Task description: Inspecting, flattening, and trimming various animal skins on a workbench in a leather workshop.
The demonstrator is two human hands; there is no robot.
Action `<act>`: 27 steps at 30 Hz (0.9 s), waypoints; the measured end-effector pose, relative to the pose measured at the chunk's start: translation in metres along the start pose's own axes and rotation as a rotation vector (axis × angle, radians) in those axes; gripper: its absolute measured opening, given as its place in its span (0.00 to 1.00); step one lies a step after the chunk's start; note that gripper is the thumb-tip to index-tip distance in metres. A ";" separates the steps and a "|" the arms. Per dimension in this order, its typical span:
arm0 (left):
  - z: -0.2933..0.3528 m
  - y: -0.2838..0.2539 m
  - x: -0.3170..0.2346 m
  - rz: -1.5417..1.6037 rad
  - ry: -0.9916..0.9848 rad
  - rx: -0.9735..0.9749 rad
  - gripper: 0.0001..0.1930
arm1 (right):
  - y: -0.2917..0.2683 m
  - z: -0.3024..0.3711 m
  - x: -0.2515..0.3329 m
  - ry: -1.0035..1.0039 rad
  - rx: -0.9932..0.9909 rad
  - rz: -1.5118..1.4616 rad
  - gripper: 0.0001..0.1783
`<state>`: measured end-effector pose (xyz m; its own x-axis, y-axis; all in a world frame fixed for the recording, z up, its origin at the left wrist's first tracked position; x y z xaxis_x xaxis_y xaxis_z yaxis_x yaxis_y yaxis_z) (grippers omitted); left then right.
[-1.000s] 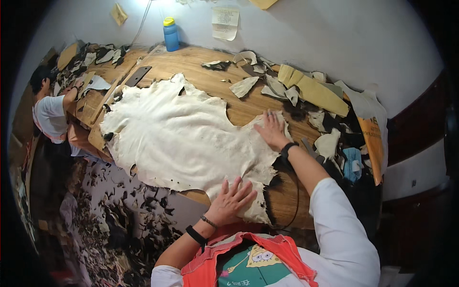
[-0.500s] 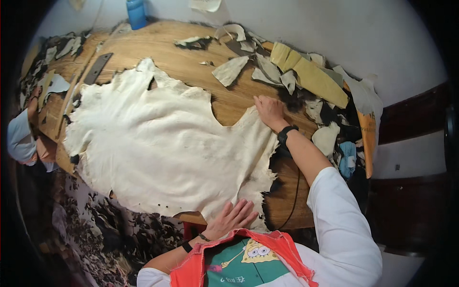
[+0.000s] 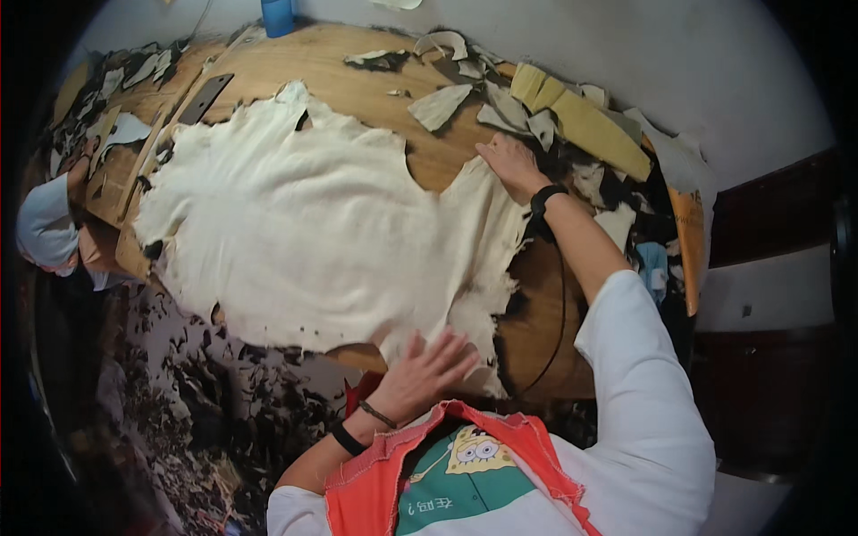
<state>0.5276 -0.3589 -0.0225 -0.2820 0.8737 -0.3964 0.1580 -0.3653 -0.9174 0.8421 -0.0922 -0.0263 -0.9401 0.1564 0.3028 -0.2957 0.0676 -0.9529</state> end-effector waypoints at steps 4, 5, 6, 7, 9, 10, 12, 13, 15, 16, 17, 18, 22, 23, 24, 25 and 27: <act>0.055 -0.013 0.004 0.335 -0.429 -0.434 0.36 | -0.007 0.078 0.039 -0.172 -0.148 0.027 0.37; 0.076 -0.009 0.013 0.426 -0.666 -0.686 0.36 | 0.003 0.110 0.056 -0.183 -0.152 0.017 0.37; 0.081 -0.004 0.012 0.410 -0.678 -0.694 0.36 | 0.024 0.155 0.080 -0.237 -0.037 0.059 0.40; 0.084 0.003 0.015 0.707 -0.720 -0.783 0.34 | 0.040 0.197 0.098 -0.280 0.071 0.107 0.43; 0.077 0.006 0.012 1.097 -0.780 -0.961 0.28 | 0.045 0.224 0.109 -0.317 0.168 0.154 0.47; 0.075 0.003 0.011 1.089 -0.773 -0.960 0.28 | 0.042 0.226 0.108 -0.286 0.206 0.089 0.46; 0.075 0.006 0.012 1.308 -0.821 -0.982 0.25 | 0.036 0.227 0.108 -0.242 0.233 0.020 0.45; 0.075 -0.004 0.007 1.366 -0.847 -1.009 0.17 | 0.034 0.222 0.108 -0.166 0.308 -0.016 0.45; 0.082 0.012 0.013 1.445 -0.881 -0.732 0.14 | 0.037 0.215 0.110 0.015 0.334 -0.176 0.43; 0.082 0.027 0.014 1.518 -0.918 -0.459 0.14 | 0.046 0.217 0.115 0.023 0.324 -0.177 0.43; 0.080 0.035 0.015 1.423 -0.903 -0.360 0.19 | 0.052 0.218 0.119 0.051 0.226 -0.116 0.42; 0.076 0.039 0.018 1.430 -0.892 -0.348 0.19 | 0.056 0.220 0.119 0.083 0.133 -0.049 0.42; 0.061 0.056 0.012 1.471 -0.849 -0.187 0.26 | 0.058 0.226 0.126 0.071 -0.007 -0.014 0.41; 0.059 0.069 0.020 1.433 -0.733 -0.257 0.27 | 0.059 0.226 0.130 0.058 -0.020 -0.012 0.41; 0.056 0.068 0.024 1.396 -0.613 -0.319 0.28 | 0.057 0.225 0.133 0.053 -0.032 -0.007 0.40; 0.056 0.072 0.028 1.364 -0.591 -0.309 0.31 | 0.057 0.225 0.134 0.060 -0.006 0.022 0.40; 0.062 0.069 0.034 1.233 -0.556 -0.281 0.31 | 0.057 0.225 0.134 0.081 0.010 0.057 0.40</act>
<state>0.4704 -0.3741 -0.1020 -0.1479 -0.2304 -0.9618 0.7442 -0.6664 0.0452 0.6608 -0.2895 -0.0436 -0.9389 0.2386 0.2480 -0.2440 0.0466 -0.9687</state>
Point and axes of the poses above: each hand's wrist, its own z-axis away from the middle knuckle, its own y-axis out of the palm, x = y × z, the point moved 5 cm from there along -z, towards the middle knuckle, and after that the axes turned 1 degree about x, right-handed, at the moved point
